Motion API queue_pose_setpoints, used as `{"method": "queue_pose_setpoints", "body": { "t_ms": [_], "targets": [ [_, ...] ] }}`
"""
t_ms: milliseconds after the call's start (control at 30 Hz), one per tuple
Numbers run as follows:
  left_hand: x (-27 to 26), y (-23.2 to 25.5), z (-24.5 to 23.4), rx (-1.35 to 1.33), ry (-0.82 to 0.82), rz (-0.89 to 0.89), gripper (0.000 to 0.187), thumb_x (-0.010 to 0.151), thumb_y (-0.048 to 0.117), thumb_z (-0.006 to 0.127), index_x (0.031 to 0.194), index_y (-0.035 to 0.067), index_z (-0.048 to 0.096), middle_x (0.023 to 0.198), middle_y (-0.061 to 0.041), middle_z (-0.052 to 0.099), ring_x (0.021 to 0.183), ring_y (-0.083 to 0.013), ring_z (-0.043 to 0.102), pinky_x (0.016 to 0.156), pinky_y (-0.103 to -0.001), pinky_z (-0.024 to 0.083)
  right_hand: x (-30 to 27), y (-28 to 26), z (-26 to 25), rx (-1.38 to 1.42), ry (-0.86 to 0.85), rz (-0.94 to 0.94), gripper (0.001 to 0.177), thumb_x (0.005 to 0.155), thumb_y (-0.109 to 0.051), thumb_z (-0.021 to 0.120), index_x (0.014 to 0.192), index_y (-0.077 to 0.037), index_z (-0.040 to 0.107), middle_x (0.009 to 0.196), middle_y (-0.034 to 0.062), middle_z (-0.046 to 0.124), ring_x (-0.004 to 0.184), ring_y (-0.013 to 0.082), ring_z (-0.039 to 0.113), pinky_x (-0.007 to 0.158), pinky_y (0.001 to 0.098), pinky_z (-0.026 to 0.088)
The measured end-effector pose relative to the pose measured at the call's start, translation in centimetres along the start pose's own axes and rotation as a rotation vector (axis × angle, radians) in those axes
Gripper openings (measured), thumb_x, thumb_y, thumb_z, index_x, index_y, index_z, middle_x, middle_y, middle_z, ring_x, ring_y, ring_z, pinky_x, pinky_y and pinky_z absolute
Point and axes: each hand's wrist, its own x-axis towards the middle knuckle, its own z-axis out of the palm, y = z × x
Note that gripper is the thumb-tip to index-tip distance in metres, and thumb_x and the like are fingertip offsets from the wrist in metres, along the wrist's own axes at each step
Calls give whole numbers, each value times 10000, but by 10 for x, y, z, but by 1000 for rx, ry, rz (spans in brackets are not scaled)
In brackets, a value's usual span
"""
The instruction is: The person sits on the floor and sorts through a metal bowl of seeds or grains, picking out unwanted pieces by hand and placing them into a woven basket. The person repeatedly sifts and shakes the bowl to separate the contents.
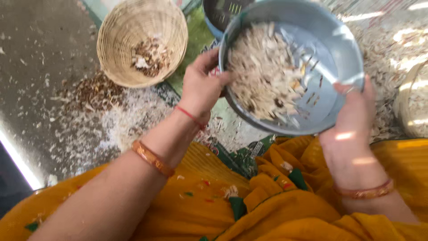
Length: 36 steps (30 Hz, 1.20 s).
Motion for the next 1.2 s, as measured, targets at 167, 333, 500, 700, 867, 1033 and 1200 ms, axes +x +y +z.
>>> {"method": "queue_pose_setpoints", "body": {
  "t_ms": [167,333,500,700,867,1033,1200],
  "targets": [
    [35,19,-57,-47,173,22,506,737,-69,570,1220,10,699,991,-63,765,817,-178,720,657,-288,618,-7,33,-1,19,-102,147,405,929,-55,612,1319,-126,534,1111,14,576,1000,181,559,860,413,492],
    [3,-4,-10,-28,74,-173,464,748,-37,712,1206,41,698,957,-18,737,726,-138,673,586,-310,577,2,8,4,-55,311,295,391,903,-91,496,1285,-159,545,1062,-9,659,976,160,668,824,426,562],
    [29,32,-48,-16,229,-191,408,805,43,601,1192,25,728,893,-66,747,711,-172,706,617,-312,608,-4,30,8,-10,41,287,512,874,-83,615,1381,-144,581,1120,47,611,1001,237,557,882,456,469],
    [9,18,-14,214,114,-123,357,821,80,726,1170,5,735,887,-53,748,693,-112,671,596,-262,550,0,1,17,-41,380,344,478,896,-182,554,1373,-215,545,1261,66,597,1107,241,593,970,468,472],
    [29,51,-41,160,202,-253,374,855,83,626,1207,-3,722,858,-102,712,630,-195,637,532,-342,501,-4,13,12,52,234,260,485,907,-172,574,1390,-152,529,1281,70,562,1114,261,555,931,505,484],
    [35,69,-34,237,4,69,381,844,30,651,1220,-27,681,993,-51,782,870,-178,729,753,-290,574,7,10,4,4,285,358,532,903,-227,548,1420,-238,426,1242,126,591,1021,271,630,792,455,562],
    [15,98,-7,1277,114,837,291,801,8,692,1092,7,695,1005,-192,741,890,-359,713,746,-432,561,0,29,-3,-95,246,224,530,887,-179,544,1413,-193,479,1162,111,612,956,274,617,727,471,527]
  ]
}}
